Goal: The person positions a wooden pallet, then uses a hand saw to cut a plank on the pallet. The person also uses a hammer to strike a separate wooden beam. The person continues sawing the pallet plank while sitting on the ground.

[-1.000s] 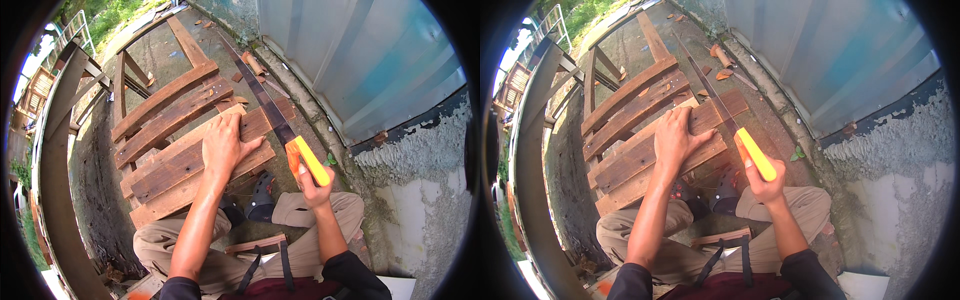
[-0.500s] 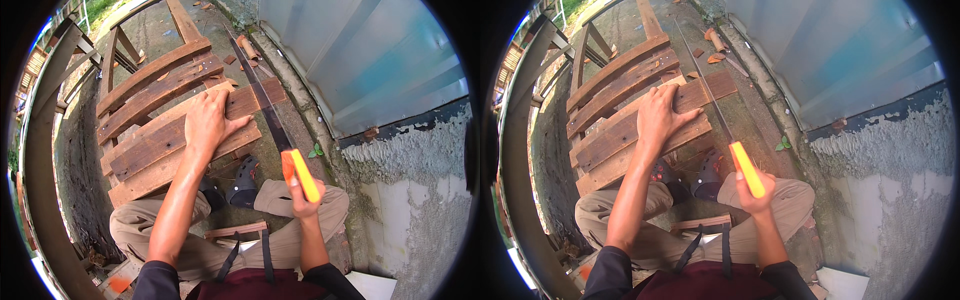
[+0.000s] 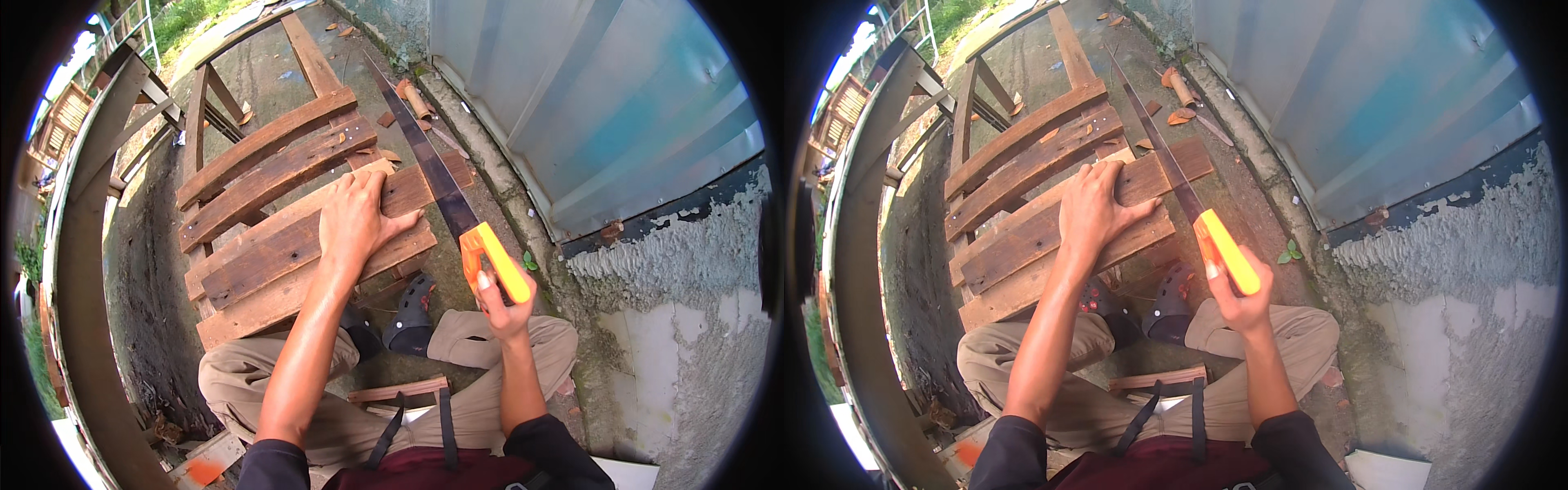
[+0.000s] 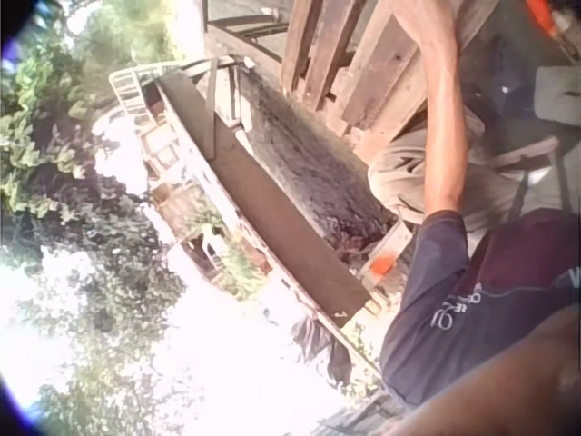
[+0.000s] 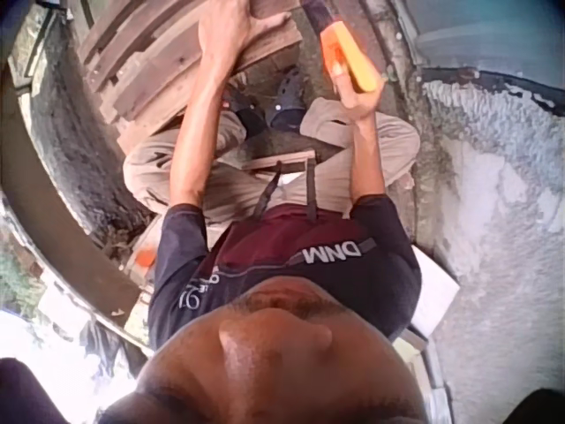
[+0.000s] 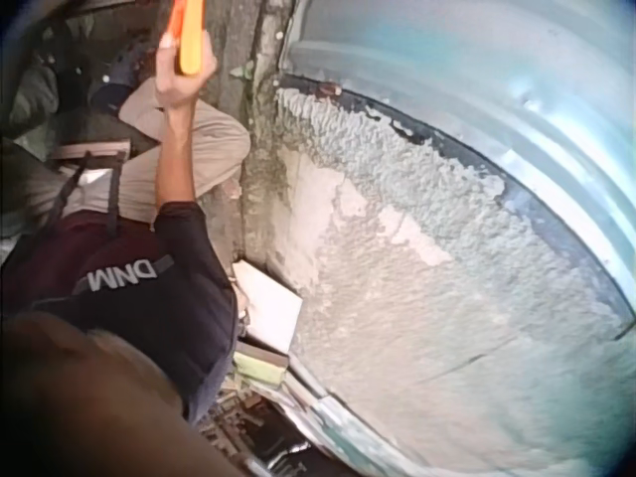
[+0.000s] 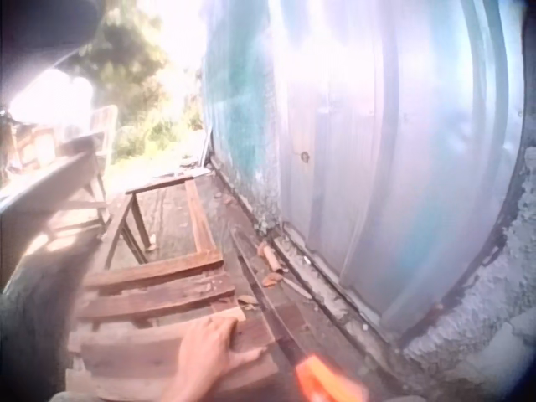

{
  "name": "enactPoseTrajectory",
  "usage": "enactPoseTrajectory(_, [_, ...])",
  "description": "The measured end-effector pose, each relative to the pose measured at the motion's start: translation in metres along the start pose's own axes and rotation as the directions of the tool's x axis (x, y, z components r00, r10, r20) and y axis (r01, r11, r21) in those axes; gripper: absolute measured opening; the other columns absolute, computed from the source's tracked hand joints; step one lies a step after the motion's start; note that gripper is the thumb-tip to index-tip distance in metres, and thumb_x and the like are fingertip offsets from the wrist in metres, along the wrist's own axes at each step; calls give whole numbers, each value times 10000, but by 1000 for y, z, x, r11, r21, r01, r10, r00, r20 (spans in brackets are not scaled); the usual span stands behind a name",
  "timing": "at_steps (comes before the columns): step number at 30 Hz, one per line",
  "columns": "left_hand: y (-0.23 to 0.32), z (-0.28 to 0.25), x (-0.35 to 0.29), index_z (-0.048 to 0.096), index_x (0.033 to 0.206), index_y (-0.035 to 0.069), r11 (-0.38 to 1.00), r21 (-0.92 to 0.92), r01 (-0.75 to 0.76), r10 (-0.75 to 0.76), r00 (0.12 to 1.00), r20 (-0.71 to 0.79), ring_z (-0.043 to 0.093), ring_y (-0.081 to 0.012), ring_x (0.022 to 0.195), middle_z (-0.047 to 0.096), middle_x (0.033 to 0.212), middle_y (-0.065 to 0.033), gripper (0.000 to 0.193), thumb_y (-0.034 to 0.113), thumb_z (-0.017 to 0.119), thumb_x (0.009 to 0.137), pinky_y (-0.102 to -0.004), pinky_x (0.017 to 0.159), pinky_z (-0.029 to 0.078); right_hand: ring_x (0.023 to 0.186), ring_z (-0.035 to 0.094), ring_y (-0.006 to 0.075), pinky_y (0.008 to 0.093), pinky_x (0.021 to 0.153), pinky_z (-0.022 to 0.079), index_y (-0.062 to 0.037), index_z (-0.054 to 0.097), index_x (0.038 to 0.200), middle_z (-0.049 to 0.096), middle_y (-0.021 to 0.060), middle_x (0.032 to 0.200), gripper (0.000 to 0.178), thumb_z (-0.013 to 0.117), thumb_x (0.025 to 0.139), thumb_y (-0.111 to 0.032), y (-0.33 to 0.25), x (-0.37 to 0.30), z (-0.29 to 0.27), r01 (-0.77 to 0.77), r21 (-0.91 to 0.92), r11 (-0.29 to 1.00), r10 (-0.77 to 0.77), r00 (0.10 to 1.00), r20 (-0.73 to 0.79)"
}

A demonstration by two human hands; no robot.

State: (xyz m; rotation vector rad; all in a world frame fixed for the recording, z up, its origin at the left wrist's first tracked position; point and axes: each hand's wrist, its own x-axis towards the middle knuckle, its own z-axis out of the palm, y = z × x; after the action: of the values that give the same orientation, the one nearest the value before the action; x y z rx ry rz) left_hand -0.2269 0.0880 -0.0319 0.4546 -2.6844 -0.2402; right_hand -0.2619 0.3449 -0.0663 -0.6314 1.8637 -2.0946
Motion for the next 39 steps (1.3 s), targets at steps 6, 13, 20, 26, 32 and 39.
enactPoseTrajectory(6, [-2,2,5,705,1125,20,999,36,-32,34,999,-43,634,-315,1009,695,1019,-114,679,528,852,698,-431,925,522,707,613,111,253,655,484,8,646,1133,644,51,840,349,795,951,-249,34,-23,11,304,-140,942,-277,944,180])
enactPoseTrajectory(13, [0,-2,-1,711,1129,14,999,36,12,-12,1000,-3,629,-319,1029,702,1060,-118,680,511,860,690,-435,941,516,565,628,212,317,525,467,48,696,956,631,83,701,138,728,915,-80,31,-79,-29,225,-410,884,-213,974,74])
enactPoseTrajectory(20, [-3,6,-2,710,1124,17,999,44,-24,26,999,-45,627,-308,990,697,1030,-119,689,521,866,682,-421,918,512,540,599,140,306,513,435,49,708,964,633,72,680,106,684,937,-51,17,-52,-11,100,-323,941,-119,992,-40])
enactPoseTrajectory(26, [-2,-1,-1,709,1115,18,999,48,-16,16,1000,-13,628,-312,998,691,1021,-122,682,528,863,689,-426,913,517,488,536,183,334,486,400,11,653,853,555,66,628,108,697,932,-49,9,-20,14,245,-406,880,-247,968,49])
enactPoseTrajectory(32, [1,0,-5,697,1141,25,999,55,0,-2,1000,29,623,-302,1021,686,1036,-116,695,538,859,701,-419,947,508,554,607,140,299,523,449,107,720,1129,642,67,679,252,656,949,-58,14,-105,-41,97,-331,939,-111,994,-23])
enactPoseTrajectory(39, [-2,1,5,687,1144,10,998,32,-50,51,999,-9,620,-312,1014,673,1049,-122,708,576,827,741,-428,935,518,466,496,146,325,474,377,1,645,798,521,43,582,176,699,943,-82,46,-21,-2,170,-211,963,-193,977,-95])
